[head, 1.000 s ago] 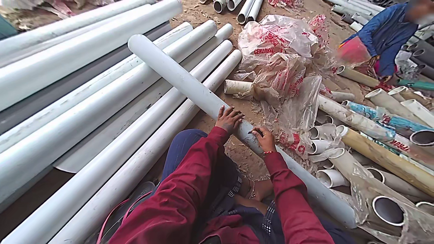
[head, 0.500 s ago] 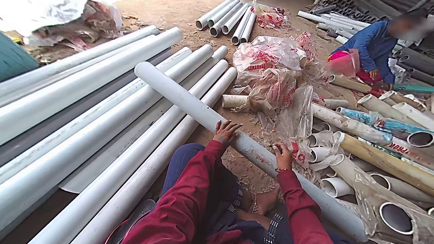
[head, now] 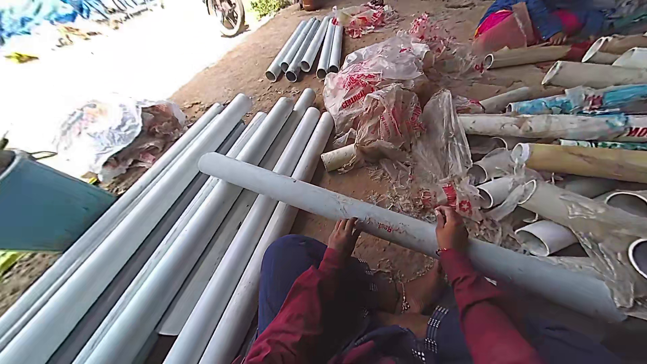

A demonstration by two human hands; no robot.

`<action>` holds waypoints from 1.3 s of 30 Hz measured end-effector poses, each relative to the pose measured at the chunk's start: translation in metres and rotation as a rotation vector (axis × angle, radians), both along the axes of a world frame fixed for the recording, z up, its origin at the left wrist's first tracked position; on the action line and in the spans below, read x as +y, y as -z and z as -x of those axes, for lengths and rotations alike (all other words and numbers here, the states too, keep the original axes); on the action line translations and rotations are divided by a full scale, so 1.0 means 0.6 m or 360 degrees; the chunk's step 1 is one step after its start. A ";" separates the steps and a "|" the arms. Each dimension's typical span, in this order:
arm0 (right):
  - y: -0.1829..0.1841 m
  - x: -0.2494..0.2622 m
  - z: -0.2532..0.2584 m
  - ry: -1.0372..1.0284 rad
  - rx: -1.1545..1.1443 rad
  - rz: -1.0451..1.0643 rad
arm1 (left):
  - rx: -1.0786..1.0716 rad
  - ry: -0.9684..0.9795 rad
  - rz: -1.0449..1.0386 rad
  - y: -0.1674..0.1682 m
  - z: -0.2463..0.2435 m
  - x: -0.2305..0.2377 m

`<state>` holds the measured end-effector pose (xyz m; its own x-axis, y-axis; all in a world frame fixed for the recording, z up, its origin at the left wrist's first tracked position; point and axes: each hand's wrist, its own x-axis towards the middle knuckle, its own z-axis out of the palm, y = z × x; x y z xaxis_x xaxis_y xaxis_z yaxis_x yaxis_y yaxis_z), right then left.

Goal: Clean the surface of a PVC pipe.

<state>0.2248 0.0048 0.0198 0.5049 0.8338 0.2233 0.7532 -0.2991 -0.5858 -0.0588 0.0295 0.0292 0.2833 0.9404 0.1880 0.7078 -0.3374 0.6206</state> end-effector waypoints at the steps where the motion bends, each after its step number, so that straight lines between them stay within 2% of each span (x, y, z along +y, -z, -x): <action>1: 0.000 -0.001 0.001 0.0004 0.0015 0.0006 | -0.0008 -0.0049 0.0022 0.000 -0.004 0.000; 5: 0.005 -0.006 0.003 0.0027 0.0029 -0.0063 | -0.0053 -0.0220 -0.0011 0.008 -0.016 0.001; 11: 0.000 -0.006 0.006 0.0031 0.0056 -0.0054 | -0.0040 -0.0297 -0.0101 0.017 -0.024 -0.003; 16: 0.007 -0.002 0.005 0.0034 0.0022 -0.0076 | 0.0165 -0.0244 -0.0020 0.002 -0.038 -0.006; 21: 0.003 -0.001 0.004 0.0035 0.0033 -0.0028 | 0.0209 -0.0234 -0.0038 0.030 -0.051 -0.021; 23: 0.007 -0.001 0.003 0.0032 0.0026 -0.0051 | 0.0274 -0.0165 0.0126 0.022 -0.058 -0.030; 25: 0.005 -0.002 0.003 0.0030 0.0035 -0.0082 | 0.0497 0.0192 0.0777 -0.023 -0.075 -0.052; 26: 0.004 -0.001 0.001 0.0027 0.0042 -0.0086 | 0.0514 0.0324 0.0986 -0.020 -0.086 -0.064; 28: 0.001 0.001 -0.001 0.0018 0.0059 -0.0086 | 0.0155 0.0281 0.1110 0.021 -0.093 -0.087; 30: 0.002 0.000 0.001 0.0036 0.0049 -0.0084 | -0.0457 -0.0004 0.1252 0.045 -0.087 -0.083; 32: 0.005 -0.007 0.005 0.0040 0.0015 -0.0109 | -0.1056 -0.0401 0.1369 0.031 -0.082 -0.062; 33: 0.006 -0.008 0.006 0.0043 -0.0006 -0.0127 | -0.1241 -0.0560 0.1400 0.023 -0.078 -0.044; 36: 0.012 -0.007 0.012 0.0046 -0.0057 -0.0187 | -0.1443 -0.0919 0.1469 -0.009 -0.068 -0.012; 39: 0.007 -0.006 0.009 0.0072 -0.0035 -0.0175 | -0.1506 -0.1023 0.1542 -0.007 -0.076 -0.012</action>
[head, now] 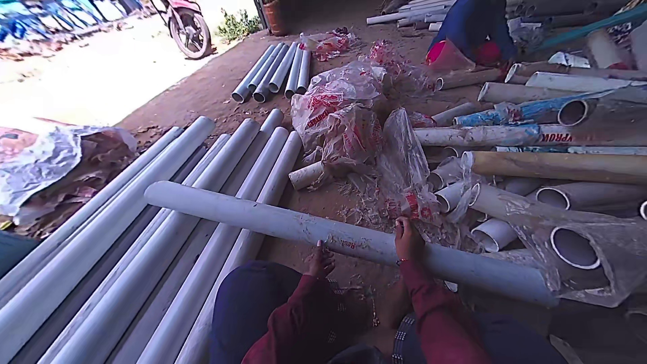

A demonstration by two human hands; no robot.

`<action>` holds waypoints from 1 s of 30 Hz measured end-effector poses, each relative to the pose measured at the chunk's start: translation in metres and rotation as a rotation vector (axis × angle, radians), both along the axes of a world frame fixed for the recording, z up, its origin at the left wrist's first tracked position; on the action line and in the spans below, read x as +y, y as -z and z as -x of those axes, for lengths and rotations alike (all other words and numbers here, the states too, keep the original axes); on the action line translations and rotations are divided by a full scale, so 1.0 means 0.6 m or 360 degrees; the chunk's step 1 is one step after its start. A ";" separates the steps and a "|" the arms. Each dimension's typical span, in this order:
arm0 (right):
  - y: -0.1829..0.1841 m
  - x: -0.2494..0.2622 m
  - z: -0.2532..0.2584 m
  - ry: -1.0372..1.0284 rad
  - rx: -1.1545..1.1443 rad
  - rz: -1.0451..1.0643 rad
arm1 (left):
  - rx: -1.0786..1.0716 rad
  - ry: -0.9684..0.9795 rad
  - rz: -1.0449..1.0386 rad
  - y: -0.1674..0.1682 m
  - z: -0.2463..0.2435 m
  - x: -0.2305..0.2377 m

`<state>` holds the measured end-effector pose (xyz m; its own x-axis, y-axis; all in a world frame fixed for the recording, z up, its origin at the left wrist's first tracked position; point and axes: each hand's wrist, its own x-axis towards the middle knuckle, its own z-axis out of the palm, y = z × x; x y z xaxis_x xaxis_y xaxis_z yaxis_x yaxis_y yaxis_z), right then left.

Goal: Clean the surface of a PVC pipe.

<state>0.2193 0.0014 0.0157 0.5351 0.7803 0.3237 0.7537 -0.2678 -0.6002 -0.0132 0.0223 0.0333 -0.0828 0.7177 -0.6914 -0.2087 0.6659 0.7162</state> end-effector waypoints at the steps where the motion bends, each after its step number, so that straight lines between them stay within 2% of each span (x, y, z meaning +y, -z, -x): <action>1: 0.001 -0.002 -0.002 0.0005 0.0005 0.0004 | -0.0050 -0.0005 0.0030 0.003 -0.003 -0.003; 4: -0.003 -0.005 0.001 0.0013 0.0009 0.0015 | -0.0123 -0.0102 0.0060 -0.001 -0.008 -0.004; 8: -0.006 -0.003 0.002 0.0022 -0.0001 0.0019 | -0.0239 -0.0296 -0.0090 -0.005 -0.005 -0.001; 16: -0.007 0.001 0.000 0.0022 -0.0015 0.0036 | -0.0384 -0.0371 -0.0203 0.014 -0.002 -0.004; 24: -0.025 0.006 0.000 0.0012 0.0040 0.0404 | -0.0408 -0.0215 -0.0204 0.020 0.015 0.004; 30: -0.019 0.006 0.002 0.0036 0.0009 0.0407 | -0.0519 -0.0221 -0.0019 0.015 0.011 0.002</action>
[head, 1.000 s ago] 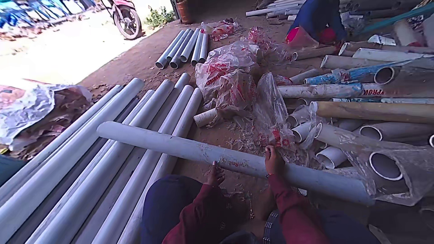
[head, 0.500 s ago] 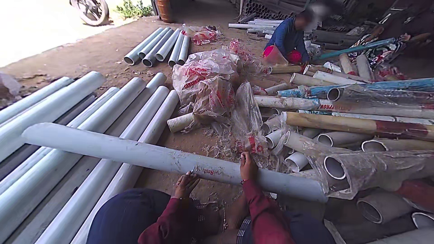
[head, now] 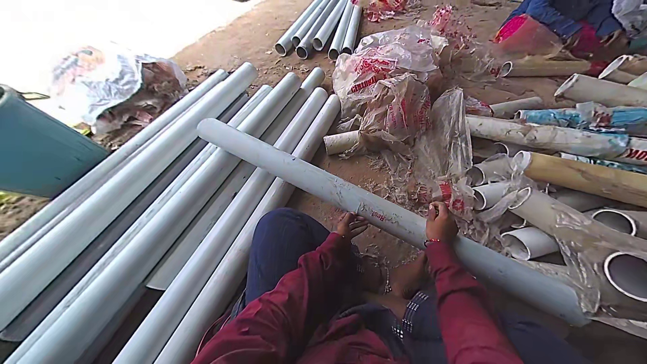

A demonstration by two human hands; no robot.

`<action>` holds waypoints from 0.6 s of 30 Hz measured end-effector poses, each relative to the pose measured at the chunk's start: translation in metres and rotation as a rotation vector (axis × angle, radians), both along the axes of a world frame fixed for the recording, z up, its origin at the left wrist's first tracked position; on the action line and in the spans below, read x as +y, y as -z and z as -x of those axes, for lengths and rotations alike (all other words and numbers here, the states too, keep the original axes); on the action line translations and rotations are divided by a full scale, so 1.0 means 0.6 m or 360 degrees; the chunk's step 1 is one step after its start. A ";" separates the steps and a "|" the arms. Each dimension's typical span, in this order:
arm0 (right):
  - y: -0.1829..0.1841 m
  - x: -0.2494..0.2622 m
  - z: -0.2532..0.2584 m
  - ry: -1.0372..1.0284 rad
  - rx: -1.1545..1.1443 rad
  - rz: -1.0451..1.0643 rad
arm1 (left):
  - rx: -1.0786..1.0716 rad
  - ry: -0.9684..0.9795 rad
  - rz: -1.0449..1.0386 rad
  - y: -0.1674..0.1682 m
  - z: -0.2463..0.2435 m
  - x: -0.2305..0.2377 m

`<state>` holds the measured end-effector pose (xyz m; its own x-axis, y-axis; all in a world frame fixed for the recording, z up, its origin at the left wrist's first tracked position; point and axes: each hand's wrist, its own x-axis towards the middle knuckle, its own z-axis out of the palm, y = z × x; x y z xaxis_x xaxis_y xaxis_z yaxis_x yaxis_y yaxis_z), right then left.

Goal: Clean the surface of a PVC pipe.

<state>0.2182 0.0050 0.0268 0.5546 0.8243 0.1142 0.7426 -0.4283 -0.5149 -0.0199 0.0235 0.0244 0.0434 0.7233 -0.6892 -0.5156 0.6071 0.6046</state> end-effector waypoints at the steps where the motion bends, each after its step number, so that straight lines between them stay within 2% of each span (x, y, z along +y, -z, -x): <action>1: 0.000 0.000 0.001 0.0004 -0.0007 -0.0002 | 0.0024 0.0060 0.0065 -0.006 -0.003 -0.004; 2: -0.002 0.000 0.001 0.0009 -0.0008 -0.0002 | 0.0083 0.0190 0.0147 -0.012 -0.008 -0.016; 5: -0.008 0.005 -0.004 0.0019 -0.0012 -0.0037 | 0.0263 0.0935 0.0278 -0.012 -0.043 -0.119; 7: -0.013 0.023 -0.010 0.0023 0.0006 -0.0049 | 0.0142 0.1127 0.0179 0.015 -0.067 -0.154; 8: -0.011 0.024 -0.010 0.0031 0.0013 -0.0043 | 0.0116 0.1171 0.0053 0.024 -0.069 -0.150; 10: -0.004 0.017 -0.009 0.0027 -0.0002 -0.0048 | 0.0137 0.1066 -0.0259 0.012 -0.054 -0.117; 12: -0.002 0.014 -0.007 0.0029 -0.0028 -0.0100 | 0.0399 0.0915 -0.0480 0.002 -0.031 -0.073; 14: 0.000 0.014 -0.005 0.0040 -0.0047 -0.0144 | 0.0775 0.0879 -0.0539 0.007 -0.011 -0.047; 18: 0.002 0.010 -0.003 0.0071 -0.0049 -0.0110 | 0.1426 0.1380 -0.0659 0.017 0.010 -0.036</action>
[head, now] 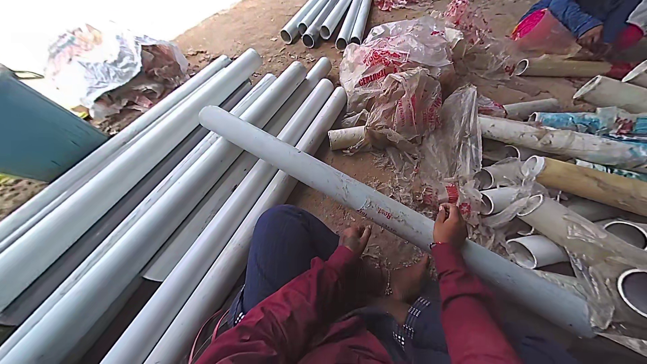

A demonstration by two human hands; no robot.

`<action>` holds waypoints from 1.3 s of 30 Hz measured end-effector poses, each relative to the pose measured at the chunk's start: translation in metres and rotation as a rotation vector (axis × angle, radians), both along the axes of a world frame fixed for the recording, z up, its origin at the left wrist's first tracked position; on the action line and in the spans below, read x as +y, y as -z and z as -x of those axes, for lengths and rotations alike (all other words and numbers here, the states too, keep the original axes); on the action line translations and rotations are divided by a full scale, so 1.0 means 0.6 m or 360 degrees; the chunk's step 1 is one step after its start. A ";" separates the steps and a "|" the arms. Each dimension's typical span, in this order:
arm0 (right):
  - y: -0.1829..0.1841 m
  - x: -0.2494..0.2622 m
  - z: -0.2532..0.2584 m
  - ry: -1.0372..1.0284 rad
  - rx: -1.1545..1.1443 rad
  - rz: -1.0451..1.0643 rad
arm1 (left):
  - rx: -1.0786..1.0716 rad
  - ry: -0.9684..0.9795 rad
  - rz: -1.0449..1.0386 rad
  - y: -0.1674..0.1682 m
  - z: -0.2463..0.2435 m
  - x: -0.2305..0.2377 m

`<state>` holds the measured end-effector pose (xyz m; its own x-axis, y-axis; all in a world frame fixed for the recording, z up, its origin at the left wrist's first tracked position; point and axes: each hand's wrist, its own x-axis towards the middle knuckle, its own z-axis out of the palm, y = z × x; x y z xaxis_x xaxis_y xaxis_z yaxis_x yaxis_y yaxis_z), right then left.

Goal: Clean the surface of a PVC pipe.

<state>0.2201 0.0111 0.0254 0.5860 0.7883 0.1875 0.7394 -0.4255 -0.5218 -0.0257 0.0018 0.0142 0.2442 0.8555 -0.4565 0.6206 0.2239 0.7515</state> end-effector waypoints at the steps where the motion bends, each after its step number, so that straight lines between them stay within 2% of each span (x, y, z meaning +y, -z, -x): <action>1: 0.002 -0.003 0.002 0.0008 0.0001 0.0009 | 0.0148 0.0117 -0.0121 -0.005 0.003 0.000; 2: 0.004 -0.005 0.003 0.0013 -0.0006 0.0007 | 0.0253 0.0185 -0.0308 -0.008 0.006 0.001; 4: 0.007 -0.010 0.006 0.0015 -0.0034 -0.0007 | 0.0235 0.0126 -0.0824 0.005 0.009 0.007; 6: 0.007 -0.013 0.007 0.0010 -0.0056 0.0003 | 0.0124 0.0041 -0.1098 0.012 0.009 0.018; 7: 0.006 -0.014 0.007 0.0009 -0.0063 0.0007 | 0.0083 0.0040 -0.1120 0.010 0.010 0.020; 11: 0.004 -0.012 0.007 0.0012 -0.0043 0.0030 | 0.0050 0.0337 -0.0771 -0.009 0.008 0.009; 15: 0.003 -0.012 0.006 0.0017 -0.0025 0.0084 | 0.0252 0.0652 -0.0484 -0.016 -0.002 -0.004; 17: 0.000 -0.014 0.008 0.0015 -0.0011 0.0097 | 0.0362 0.0700 -0.0422 -0.022 -0.007 -0.007; 21: 0.002 -0.018 0.009 0.0016 0.0007 0.0079 | 0.0348 0.0544 -0.0650 -0.007 -0.011 -0.014; 27: 0.009 -0.018 0.005 0.0006 -0.0010 0.0074 | 0.0121 0.0789 -0.0316 0.015 -0.007 -0.001; 29: 0.008 -0.018 0.006 0.0007 -0.0022 0.0042 | 0.0149 0.0687 -0.0315 0.005 -0.007 -0.005; 31: 0.008 -0.019 0.008 0.0003 -0.0032 0.0001 | 0.0209 0.0421 -0.0438 -0.013 -0.003 -0.010; 34: 0.007 -0.019 0.008 -0.0005 -0.0026 -0.0016 | 0.0146 -0.0081 -0.0958 0.003 0.007 -0.001; 39: 0.009 -0.018 0.007 -0.0005 -0.0038 -0.0020 | 0.0132 -0.0128 -0.1178 0.008 0.021 0.023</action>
<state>0.2160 0.0003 0.0201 0.5789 0.7876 0.2110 0.7528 -0.4169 -0.5094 -0.0382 0.0159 0.0096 0.1579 0.9601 0.2308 0.6850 -0.2749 0.6747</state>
